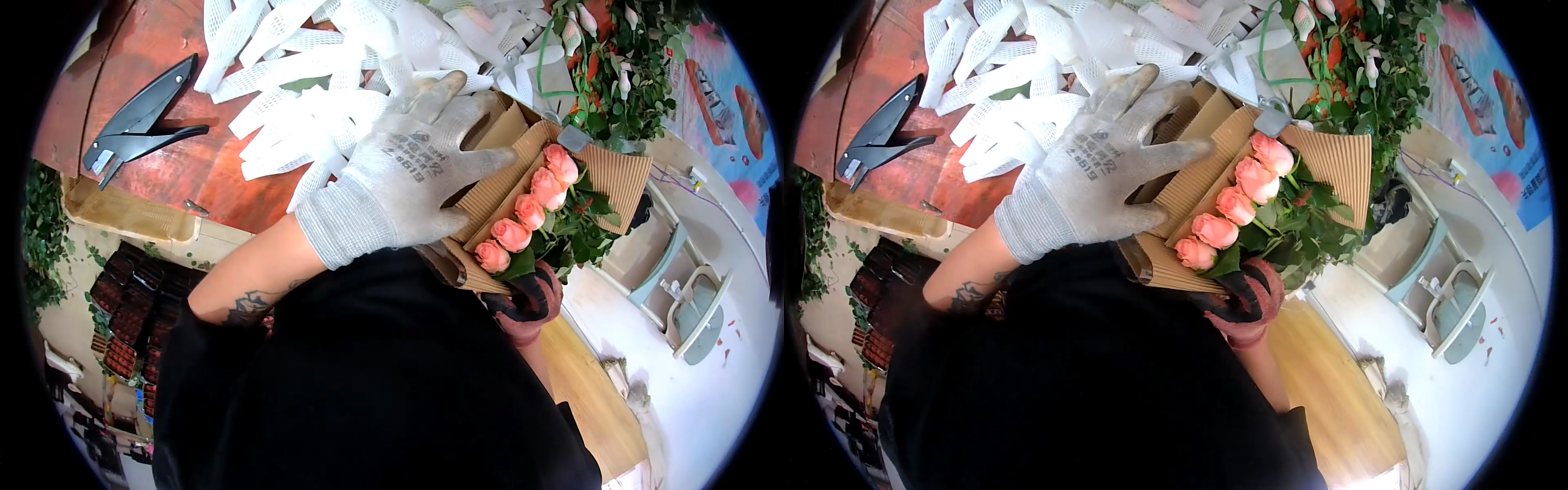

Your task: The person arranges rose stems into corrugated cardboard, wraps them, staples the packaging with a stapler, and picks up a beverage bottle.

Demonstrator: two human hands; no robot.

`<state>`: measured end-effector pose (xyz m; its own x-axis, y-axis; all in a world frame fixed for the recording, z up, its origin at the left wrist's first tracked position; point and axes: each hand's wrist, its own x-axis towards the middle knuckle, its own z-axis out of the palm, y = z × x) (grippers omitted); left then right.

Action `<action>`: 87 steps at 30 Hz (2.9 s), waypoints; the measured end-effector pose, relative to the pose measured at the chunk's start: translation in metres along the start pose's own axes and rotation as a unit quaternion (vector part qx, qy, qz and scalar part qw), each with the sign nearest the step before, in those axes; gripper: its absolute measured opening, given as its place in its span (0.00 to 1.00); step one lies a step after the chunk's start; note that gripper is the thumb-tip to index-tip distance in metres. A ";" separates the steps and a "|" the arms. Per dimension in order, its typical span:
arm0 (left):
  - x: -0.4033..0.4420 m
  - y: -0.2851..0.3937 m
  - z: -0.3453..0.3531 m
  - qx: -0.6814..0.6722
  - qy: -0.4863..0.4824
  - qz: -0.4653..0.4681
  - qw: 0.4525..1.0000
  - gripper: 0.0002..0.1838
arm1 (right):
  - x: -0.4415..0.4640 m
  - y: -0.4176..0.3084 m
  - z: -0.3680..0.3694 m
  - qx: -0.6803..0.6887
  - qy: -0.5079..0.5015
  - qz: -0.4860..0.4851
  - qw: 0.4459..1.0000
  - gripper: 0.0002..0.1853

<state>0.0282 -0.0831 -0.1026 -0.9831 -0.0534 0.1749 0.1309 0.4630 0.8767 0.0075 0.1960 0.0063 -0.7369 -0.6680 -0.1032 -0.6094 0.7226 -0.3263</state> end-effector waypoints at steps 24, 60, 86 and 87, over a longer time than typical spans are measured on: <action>0.024 0.009 -0.049 0.012 0.138 0.062 0.988 0.14 | 0.069 -0.002 -0.043 -0.169 0.056 0.062 0.982 0.19; -0.021 -0.013 0.008 -0.197 0.013 -0.066 0.978 0.17 | 0.102 0.008 -0.002 -0.071 0.089 0.148 0.982 0.14; 0.032 0.040 -0.009 0.078 -0.045 0.037 0.995 0.27 | 0.093 0.032 -0.006 -0.177 0.170 -0.023 0.969 0.18; 0.034 0.036 -0.009 0.054 -0.078 0.042 0.995 0.31 | 0.093 0.033 -0.006 -0.165 0.184 -0.043 0.968 0.17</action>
<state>0.0008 -0.0767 -0.0614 -0.9783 0.1240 0.1661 0.2071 0.5523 0.8075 -0.0829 0.1582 -0.0088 -0.6961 -0.6644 0.2720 -0.6893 0.7245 0.0056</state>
